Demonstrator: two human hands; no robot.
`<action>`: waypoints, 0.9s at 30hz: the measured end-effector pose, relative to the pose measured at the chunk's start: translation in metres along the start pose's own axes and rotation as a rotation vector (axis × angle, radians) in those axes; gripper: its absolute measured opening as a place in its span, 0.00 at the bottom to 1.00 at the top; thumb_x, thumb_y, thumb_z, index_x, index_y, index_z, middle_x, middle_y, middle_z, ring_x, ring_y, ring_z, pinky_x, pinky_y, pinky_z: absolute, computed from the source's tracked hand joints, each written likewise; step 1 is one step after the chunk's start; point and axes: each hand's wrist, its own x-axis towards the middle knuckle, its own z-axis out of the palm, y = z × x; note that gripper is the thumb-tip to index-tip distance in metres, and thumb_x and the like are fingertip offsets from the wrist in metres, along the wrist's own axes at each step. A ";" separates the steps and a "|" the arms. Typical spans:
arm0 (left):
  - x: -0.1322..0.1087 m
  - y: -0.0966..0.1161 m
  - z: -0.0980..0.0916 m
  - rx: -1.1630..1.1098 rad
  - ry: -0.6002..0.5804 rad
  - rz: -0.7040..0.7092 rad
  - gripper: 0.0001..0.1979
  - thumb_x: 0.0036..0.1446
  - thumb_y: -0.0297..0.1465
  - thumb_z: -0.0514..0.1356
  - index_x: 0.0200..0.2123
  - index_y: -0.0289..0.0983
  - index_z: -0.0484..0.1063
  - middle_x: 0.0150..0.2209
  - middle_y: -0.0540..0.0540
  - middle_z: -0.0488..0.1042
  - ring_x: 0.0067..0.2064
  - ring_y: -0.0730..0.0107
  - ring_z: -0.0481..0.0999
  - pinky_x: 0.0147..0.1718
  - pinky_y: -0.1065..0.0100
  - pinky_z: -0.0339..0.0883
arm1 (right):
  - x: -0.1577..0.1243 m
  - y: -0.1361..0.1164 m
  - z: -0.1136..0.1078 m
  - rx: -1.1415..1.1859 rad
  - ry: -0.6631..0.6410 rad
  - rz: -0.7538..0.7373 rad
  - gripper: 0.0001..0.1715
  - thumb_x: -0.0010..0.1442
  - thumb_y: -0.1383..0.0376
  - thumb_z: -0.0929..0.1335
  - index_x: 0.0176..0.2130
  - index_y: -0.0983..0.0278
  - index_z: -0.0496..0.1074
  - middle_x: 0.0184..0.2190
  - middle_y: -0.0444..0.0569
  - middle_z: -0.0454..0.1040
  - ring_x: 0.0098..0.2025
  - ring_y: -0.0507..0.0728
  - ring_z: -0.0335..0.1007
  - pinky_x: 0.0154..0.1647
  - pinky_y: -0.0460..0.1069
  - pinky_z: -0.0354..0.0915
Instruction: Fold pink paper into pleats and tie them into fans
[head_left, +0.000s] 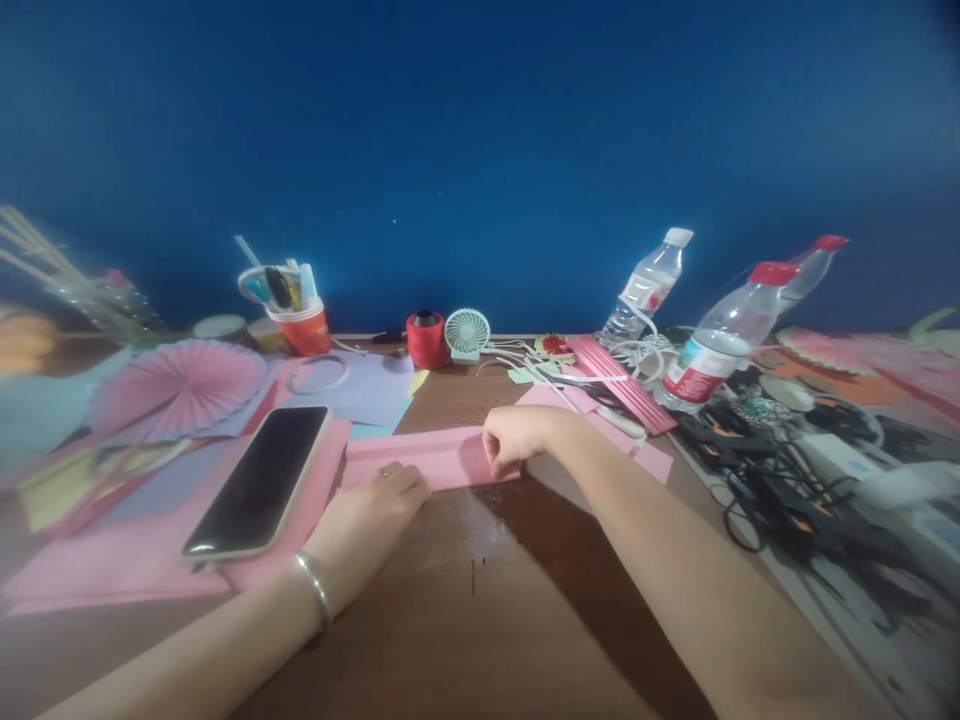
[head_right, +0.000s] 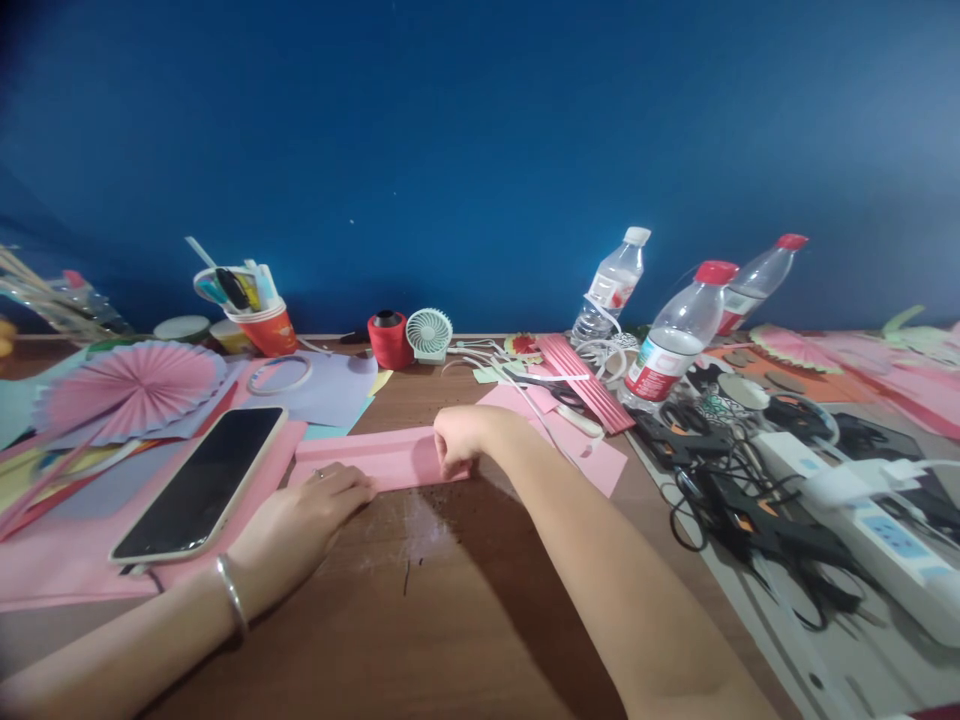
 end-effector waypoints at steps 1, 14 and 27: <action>0.000 0.000 0.000 0.008 -0.003 -0.010 0.16 0.51 0.19 0.48 0.40 0.39 0.67 0.38 0.44 0.68 0.42 0.66 0.67 0.36 0.67 0.65 | 0.001 0.001 0.000 -0.007 0.000 0.007 0.14 0.37 0.61 0.70 0.27 0.65 0.75 0.25 0.46 0.75 0.25 0.51 0.68 0.23 0.43 0.58; 0.000 -0.005 0.002 -0.018 0.011 0.019 0.17 0.52 0.21 0.49 0.42 0.42 0.67 0.39 0.46 0.68 0.42 0.67 0.67 0.39 0.67 0.63 | -0.005 0.012 0.000 0.001 -0.023 -0.028 0.19 0.35 0.56 0.71 0.29 0.63 0.76 0.23 0.45 0.74 0.26 0.51 0.68 0.23 0.42 0.58; 0.002 -0.005 0.003 0.162 0.000 0.094 0.27 0.51 0.18 0.47 0.53 0.47 0.56 0.39 0.45 0.66 0.40 0.63 0.66 0.27 0.69 0.63 | -0.010 0.003 0.003 -0.077 -0.006 0.008 0.12 0.36 0.63 0.70 0.26 0.62 0.75 0.22 0.44 0.74 0.24 0.52 0.67 0.22 0.43 0.56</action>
